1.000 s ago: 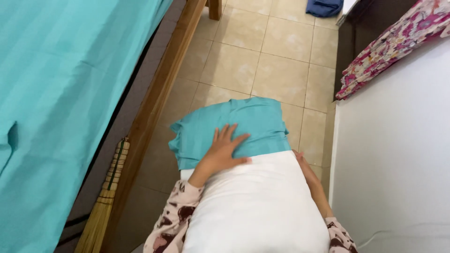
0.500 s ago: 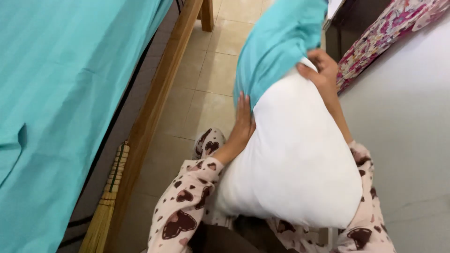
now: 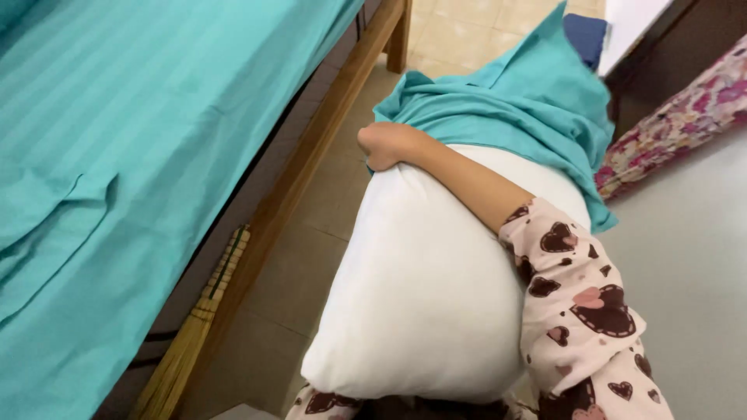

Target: The person sits on the floor and puts a teal pillowcase on a white pillow. They align the corners, pull the fabric over the pillow, and smooth it out before placing the finished pillow on the bed.

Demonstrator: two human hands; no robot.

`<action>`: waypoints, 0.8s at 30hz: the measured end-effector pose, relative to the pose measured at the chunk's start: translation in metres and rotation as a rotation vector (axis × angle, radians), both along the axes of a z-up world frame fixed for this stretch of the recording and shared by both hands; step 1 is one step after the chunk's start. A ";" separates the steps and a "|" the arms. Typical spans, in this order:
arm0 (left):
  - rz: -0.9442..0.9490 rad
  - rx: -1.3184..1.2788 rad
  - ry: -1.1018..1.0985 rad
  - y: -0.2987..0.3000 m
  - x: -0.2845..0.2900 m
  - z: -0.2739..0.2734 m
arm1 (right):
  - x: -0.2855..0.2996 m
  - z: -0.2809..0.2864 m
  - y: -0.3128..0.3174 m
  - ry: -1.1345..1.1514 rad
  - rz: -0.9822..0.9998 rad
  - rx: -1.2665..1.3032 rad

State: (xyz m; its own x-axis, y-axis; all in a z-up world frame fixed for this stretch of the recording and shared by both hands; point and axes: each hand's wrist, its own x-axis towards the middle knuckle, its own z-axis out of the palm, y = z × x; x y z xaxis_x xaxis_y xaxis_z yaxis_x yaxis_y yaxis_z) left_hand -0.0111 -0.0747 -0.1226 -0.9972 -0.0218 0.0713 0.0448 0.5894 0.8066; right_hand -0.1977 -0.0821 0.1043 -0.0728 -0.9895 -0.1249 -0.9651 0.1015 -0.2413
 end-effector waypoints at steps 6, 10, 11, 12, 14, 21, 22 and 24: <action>-0.021 0.069 -0.184 -0.026 0.061 -0.041 | 0.021 -0.144 -0.045 0.055 0.253 0.431; -0.074 0.139 -0.311 -0.029 0.093 -0.083 | 0.055 -0.203 -0.010 -0.112 0.005 0.363; -0.090 0.148 -0.341 -0.034 0.100 -0.093 | 0.062 -0.213 0.002 -0.116 0.005 0.360; -0.106 0.158 -0.371 -0.041 0.106 -0.102 | 0.069 -0.224 0.013 -0.274 -0.127 0.277; -0.138 0.179 -0.442 -0.063 0.116 -0.081 | 0.086 -0.240 0.024 -0.445 -0.259 0.191; 0.342 -0.496 -0.163 -0.065 0.018 0.116 | 0.061 -0.224 0.028 -0.471 -0.128 0.051; 0.334 -0.635 -0.279 -0.057 -0.002 0.126 | 0.067 -0.188 0.045 -0.470 -0.218 0.125; 0.316 -0.631 -0.208 -0.041 -0.023 0.135 | 0.066 -0.144 0.099 -0.464 -0.173 -0.001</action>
